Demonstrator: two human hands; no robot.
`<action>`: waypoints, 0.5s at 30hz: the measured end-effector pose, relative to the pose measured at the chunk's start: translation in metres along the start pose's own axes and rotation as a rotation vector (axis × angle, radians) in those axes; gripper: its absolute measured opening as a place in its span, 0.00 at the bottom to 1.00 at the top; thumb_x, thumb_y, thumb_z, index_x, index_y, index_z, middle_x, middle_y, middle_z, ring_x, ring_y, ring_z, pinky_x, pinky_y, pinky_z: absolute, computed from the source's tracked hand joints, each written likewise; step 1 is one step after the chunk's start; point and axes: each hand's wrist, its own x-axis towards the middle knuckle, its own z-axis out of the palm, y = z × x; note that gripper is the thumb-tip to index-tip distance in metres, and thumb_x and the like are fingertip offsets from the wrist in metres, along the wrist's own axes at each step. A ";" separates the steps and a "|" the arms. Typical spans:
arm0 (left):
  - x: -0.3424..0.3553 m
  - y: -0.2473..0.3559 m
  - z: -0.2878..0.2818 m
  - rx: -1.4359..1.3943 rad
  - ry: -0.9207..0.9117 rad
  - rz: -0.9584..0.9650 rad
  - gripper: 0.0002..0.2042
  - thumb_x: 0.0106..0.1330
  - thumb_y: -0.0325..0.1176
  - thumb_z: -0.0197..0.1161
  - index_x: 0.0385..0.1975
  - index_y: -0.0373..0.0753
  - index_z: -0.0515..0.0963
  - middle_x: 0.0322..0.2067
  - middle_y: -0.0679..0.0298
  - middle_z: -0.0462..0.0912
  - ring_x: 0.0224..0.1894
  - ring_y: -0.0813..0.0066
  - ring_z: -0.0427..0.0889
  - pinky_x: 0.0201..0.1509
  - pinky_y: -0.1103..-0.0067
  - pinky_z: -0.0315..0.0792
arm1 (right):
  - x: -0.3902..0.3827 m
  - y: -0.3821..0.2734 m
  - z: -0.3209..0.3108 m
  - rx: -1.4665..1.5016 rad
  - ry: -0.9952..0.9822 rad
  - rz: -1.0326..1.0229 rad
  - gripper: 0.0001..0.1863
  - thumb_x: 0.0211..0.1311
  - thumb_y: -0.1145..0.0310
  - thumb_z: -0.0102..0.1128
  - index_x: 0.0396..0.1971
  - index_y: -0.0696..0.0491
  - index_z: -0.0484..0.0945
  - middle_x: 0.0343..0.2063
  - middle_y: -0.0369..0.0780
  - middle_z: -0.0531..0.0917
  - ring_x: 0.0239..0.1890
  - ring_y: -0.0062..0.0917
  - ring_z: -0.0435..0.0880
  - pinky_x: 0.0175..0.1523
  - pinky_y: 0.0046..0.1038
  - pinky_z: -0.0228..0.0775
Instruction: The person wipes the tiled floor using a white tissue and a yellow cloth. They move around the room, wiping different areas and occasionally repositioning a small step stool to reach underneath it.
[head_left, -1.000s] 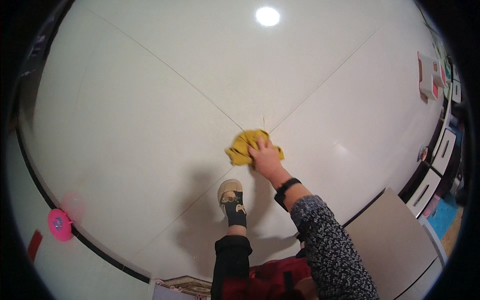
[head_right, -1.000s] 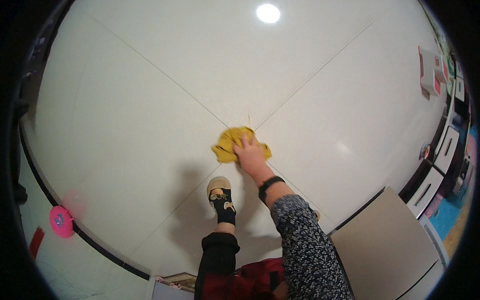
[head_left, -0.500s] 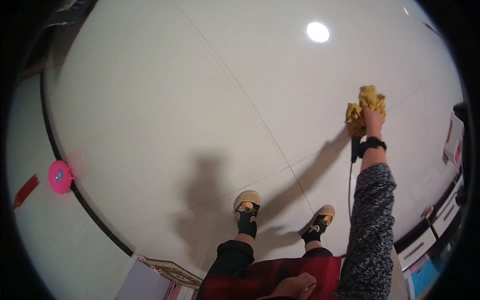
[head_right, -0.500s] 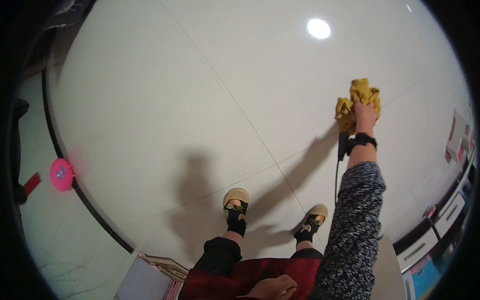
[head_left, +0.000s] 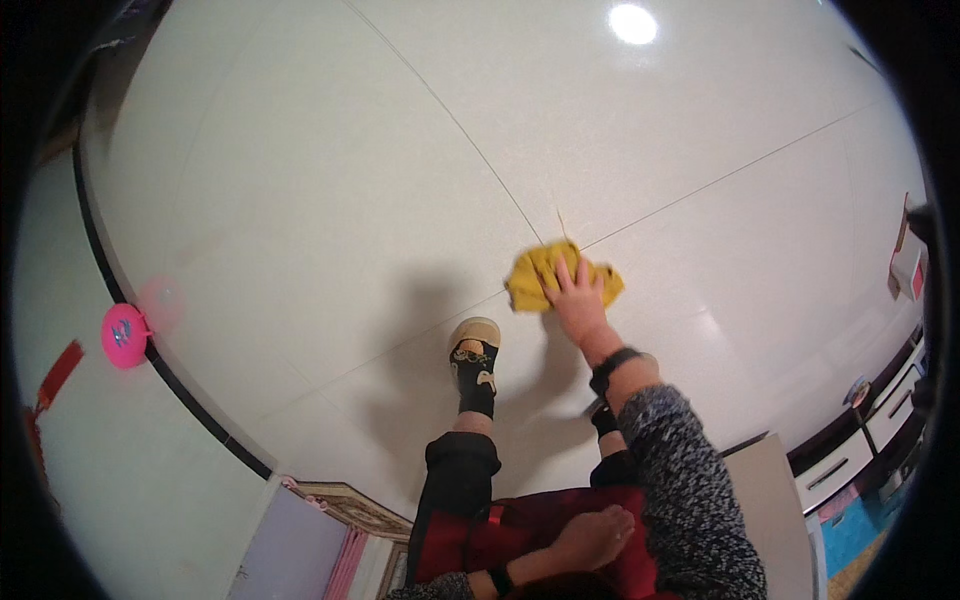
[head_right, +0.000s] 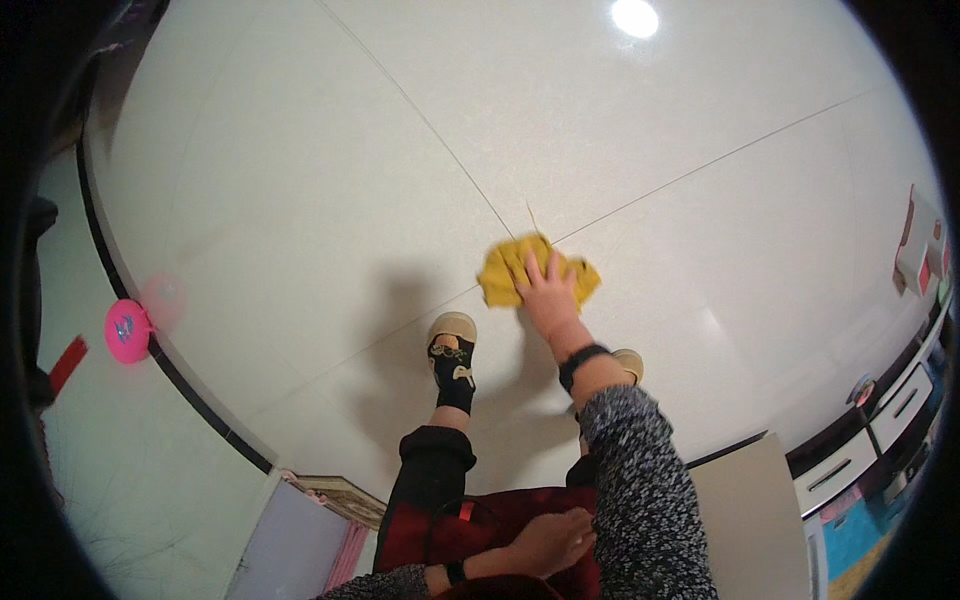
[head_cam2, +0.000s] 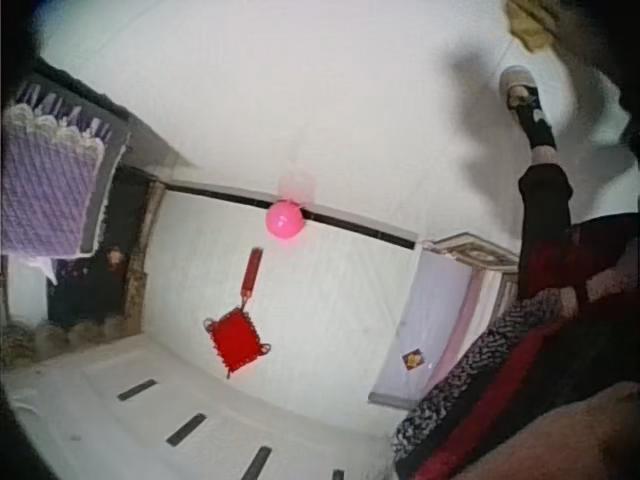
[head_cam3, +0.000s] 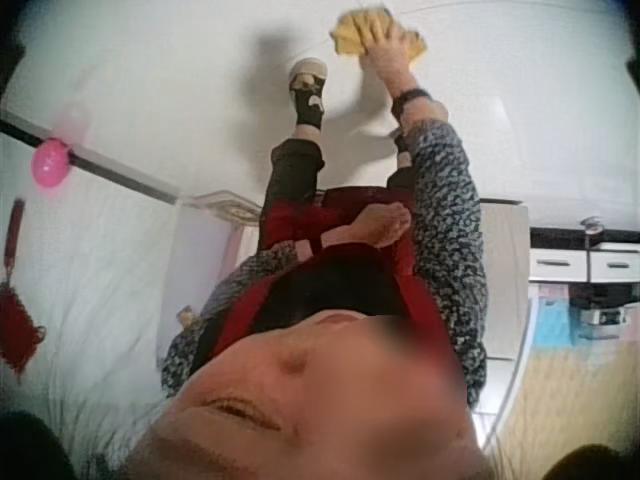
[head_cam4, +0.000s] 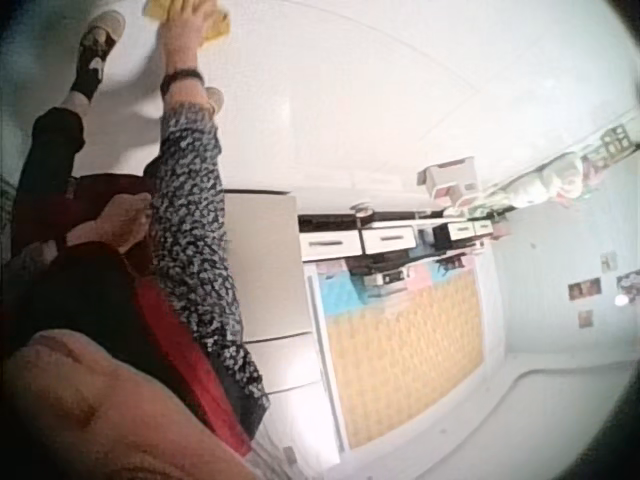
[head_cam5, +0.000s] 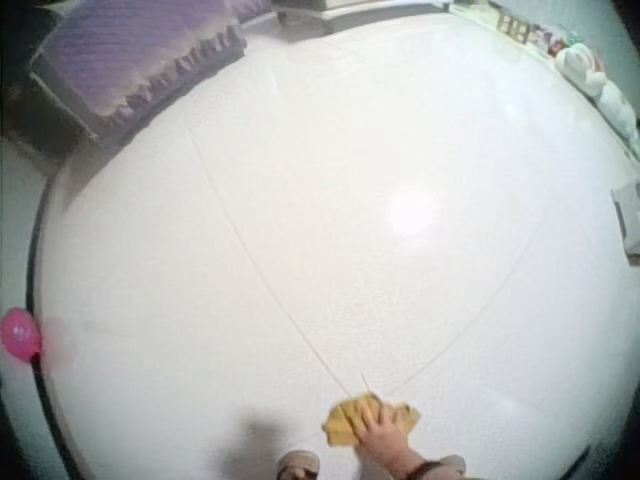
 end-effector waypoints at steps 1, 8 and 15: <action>-0.005 -0.004 0.003 0.040 0.025 -0.043 0.05 0.58 0.31 0.55 0.27 0.37 0.69 0.28 0.57 0.72 0.28 0.54 0.74 0.28 0.68 0.69 | -0.029 -0.003 0.010 0.002 -0.131 0.015 0.21 0.52 0.64 0.49 0.48 0.35 0.73 0.58 0.41 0.61 0.59 0.48 0.57 0.50 0.55 0.57; -0.050 -0.018 0.015 -0.072 0.139 0.006 0.05 0.57 0.30 0.57 0.30 0.37 0.73 0.29 0.57 0.76 0.29 0.59 0.77 0.29 0.71 0.72 | -0.144 0.050 0.033 0.623 -0.066 0.365 0.26 0.44 0.76 0.56 0.48 0.46 0.72 0.54 0.49 0.64 0.55 0.47 0.64 0.59 0.38 0.59; -0.092 -0.066 -0.027 -0.310 0.193 -0.014 0.04 0.57 0.29 0.57 0.31 0.39 0.71 0.27 0.58 0.74 0.29 0.57 0.76 0.28 0.71 0.71 | -0.066 0.126 0.056 0.326 0.076 1.117 0.36 0.47 0.60 0.56 0.59 0.52 0.57 0.56 0.61 0.55 0.57 0.56 0.57 0.58 0.44 0.58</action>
